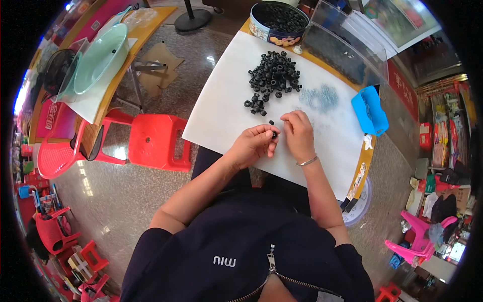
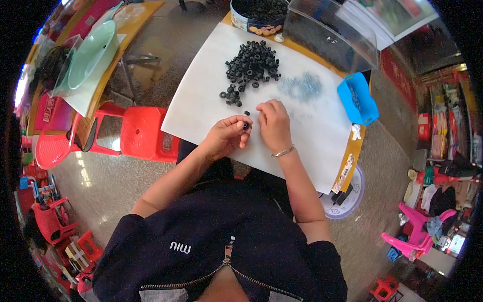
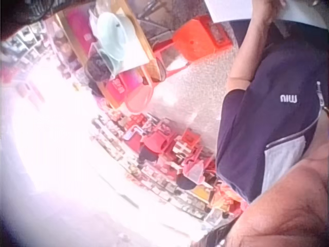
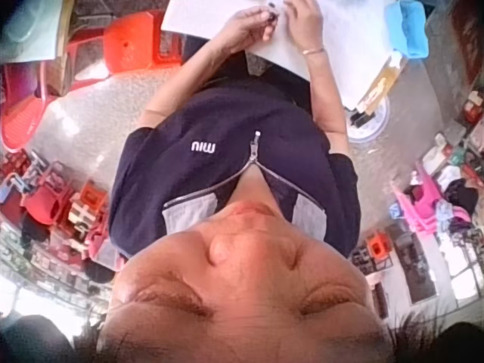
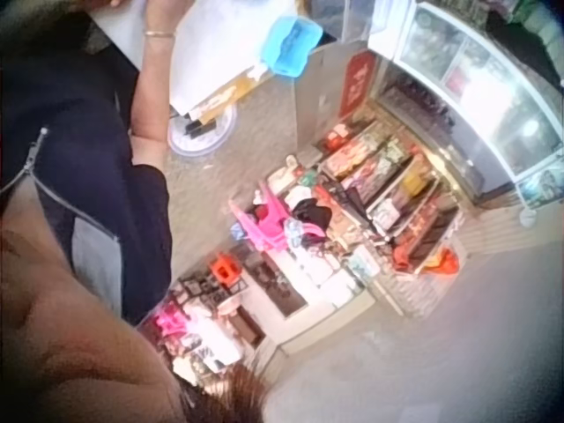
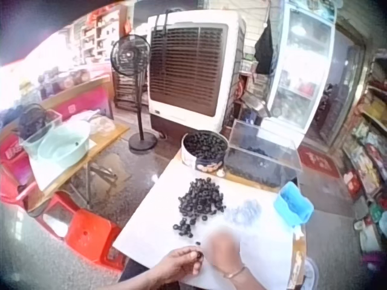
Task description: Assembling small black plastic components by hand at a table.
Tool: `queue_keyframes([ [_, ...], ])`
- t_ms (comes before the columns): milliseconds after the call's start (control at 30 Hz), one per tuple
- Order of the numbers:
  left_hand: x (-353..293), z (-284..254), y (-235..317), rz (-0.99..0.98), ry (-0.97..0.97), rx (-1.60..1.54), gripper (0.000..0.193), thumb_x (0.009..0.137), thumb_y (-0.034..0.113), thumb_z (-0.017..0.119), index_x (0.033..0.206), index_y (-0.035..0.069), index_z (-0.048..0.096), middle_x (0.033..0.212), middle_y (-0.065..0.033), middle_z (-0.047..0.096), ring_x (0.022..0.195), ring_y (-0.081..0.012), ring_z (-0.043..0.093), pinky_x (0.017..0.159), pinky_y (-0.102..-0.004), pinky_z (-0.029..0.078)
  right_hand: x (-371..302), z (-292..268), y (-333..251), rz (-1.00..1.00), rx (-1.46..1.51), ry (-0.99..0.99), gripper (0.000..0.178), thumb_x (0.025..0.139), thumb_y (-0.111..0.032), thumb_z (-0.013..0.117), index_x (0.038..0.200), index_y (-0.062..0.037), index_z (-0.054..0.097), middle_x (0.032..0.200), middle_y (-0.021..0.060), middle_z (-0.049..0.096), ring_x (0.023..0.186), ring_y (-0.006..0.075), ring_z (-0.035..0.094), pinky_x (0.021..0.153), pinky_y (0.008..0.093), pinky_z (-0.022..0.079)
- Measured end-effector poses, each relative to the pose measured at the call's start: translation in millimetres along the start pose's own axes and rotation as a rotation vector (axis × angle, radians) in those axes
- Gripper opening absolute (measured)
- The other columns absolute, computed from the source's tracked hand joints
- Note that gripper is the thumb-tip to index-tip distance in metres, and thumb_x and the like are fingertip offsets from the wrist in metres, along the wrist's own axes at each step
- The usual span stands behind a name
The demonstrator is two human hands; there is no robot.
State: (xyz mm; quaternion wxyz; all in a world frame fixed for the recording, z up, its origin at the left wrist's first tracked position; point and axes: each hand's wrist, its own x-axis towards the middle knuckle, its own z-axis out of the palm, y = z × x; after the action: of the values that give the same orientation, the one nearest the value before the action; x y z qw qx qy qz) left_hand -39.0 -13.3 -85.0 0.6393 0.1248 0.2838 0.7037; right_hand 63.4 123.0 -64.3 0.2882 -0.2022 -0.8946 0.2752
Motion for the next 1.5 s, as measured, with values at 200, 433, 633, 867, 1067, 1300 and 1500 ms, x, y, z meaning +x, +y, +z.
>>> queue_keyframes([
  [200, -2.9, -3.6, 3.5, 0.091, -0.005, -0.083, 0.028, 0.092, 0.026, 0.054, 0.107, 0.002, 0.053, 0.088, -0.0054, 0.054, 0.07, -0.0106, 0.052, 0.059, -0.0233, 0.044, -4.3, -10.4, -12.0, 0.171, 0.179, -0.018, 0.007, 0.075, -0.001, 0.061, 0.082, -0.0035, 0.06, 0.081, 0.0091, 0.056, 0.079, 0.0282, 0.056, 0.069, 0.0373, 0.045],
  [433, -5.9, -8.4, 3.2, 0.047, -0.119, -0.056, 0.031, 0.088, 0.034, 0.059, 0.099, 0.005, 0.055, 0.081, -0.0036, 0.05, 0.066, -0.0123, 0.048, 0.055, -0.0226, 0.042, 1.1, 12.1, -13.9, 0.021, 0.055, -0.024, 0.012, 0.074, -0.013, 0.066, 0.081, -0.0057, 0.06, 0.083, 0.0088, 0.056, 0.081, 0.0281, 0.054, 0.072, 0.0376, 0.044],
  [633, -7.6, -11.8, 4.3, 0.029, -0.175, -0.026, 0.032, 0.086, 0.035, 0.062, 0.095, 0.005, 0.057, 0.076, -0.0036, 0.049, 0.063, -0.0121, 0.048, 0.051, -0.0221, 0.041, 5.1, 16.6, -16.8, -0.109, 0.06, -0.123, 0.013, 0.074, -0.004, 0.063, 0.087, -0.0053, 0.061, 0.082, 0.0083, 0.055, 0.08, 0.027, 0.054, 0.07, 0.0358, 0.045],
  [867, -6.7, -10.6, 3.1, 0.007, -0.155, -0.149, 0.028, 0.088, 0.027, 0.061, 0.1, 0.002, 0.057, 0.082, -0.0054, 0.058, 0.067, -0.0119, 0.055, 0.058, -0.024, 0.046, -3.6, 9.6, -11.2, 0.038, 0.229, -0.118, 0.016, 0.075, 0.0, 0.061, 0.091, -0.0051, 0.062, 0.085, 0.0087, 0.059, 0.079, 0.0249, 0.058, 0.071, 0.0327, 0.047],
  [1067, -5.5, -9.5, 3.7, 0.021, -0.095, -0.051, 0.032, 0.089, 0.032, 0.059, 0.102, 0.004, 0.054, 0.083, -0.0041, 0.051, 0.066, -0.0109, 0.048, 0.056, -0.021, 0.043, -14.0, -6.0, -16.9, 0.558, 0.939, -0.058, 0.016, 0.083, -0.002, 0.059, 0.099, 0.0006, 0.062, 0.088, 0.0019, 0.062, 0.075, 0.0074, 0.055, 0.069, 0.0232, 0.047],
  [1300, -4.2, -0.8, 5.7, 0.019, -0.045, -0.061, 0.026, 0.091, 0.024, 0.057, 0.104, 0.002, 0.056, 0.085, -0.0058, 0.06, 0.066, -0.0132, 0.056, 0.062, -0.0251, 0.047, -23.5, -8.9, -19.5, 0.604, 1.149, -0.072, 0.018, 0.083, -0.004, 0.061, 0.1, -0.0014, 0.063, 0.084, 0.0018, 0.062, 0.075, 0.0078, 0.054, 0.072, 0.0218, 0.045],
  [1500, -3.6, -0.2, 5.3, 0.016, -0.016, -0.035, 0.026, 0.091, 0.024, 0.056, 0.105, 0.002, 0.056, 0.084, -0.0053, 0.059, 0.066, -0.0127, 0.056, 0.062, -0.0242, 0.047, -24.6, -7.4, -30.7, 0.548, 0.983, -0.091, 0.014, 0.085, -0.004, 0.058, 0.098, -0.0004, 0.063, 0.084, 0.0022, 0.063, 0.076, 0.0082, 0.055, 0.072, 0.023, 0.046],
])
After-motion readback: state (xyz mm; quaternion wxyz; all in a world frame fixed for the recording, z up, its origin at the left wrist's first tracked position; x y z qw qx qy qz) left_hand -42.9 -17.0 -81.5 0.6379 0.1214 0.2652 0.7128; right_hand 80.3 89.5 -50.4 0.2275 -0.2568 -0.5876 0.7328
